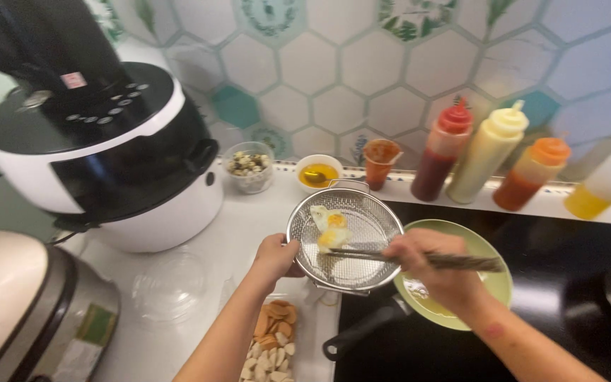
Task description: Frying quail eggs and sliced sausages in a pan on an induction stove.
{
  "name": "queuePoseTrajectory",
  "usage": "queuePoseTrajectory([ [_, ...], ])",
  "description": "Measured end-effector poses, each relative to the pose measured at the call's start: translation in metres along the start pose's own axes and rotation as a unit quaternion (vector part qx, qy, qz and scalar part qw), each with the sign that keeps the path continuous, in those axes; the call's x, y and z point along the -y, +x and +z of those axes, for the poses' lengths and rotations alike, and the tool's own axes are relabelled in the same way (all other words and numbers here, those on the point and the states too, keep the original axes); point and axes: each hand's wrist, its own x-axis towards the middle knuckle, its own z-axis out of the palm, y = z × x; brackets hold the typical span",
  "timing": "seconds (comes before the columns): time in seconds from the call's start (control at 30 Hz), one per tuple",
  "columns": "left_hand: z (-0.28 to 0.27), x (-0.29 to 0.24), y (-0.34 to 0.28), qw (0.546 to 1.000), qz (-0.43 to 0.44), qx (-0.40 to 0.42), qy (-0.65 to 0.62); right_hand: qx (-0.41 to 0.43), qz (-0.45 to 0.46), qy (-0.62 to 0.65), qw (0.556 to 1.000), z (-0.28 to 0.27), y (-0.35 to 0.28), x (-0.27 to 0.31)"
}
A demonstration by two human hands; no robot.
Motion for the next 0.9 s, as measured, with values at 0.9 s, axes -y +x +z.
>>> queuePoseTrajectory([
  [0.9, -0.116, 0.106, 0.083, 0.984, -0.068, -0.165, 0.008, 0.152, -0.14, -0.129, 0.97, 0.144, 0.067, -0.015],
])
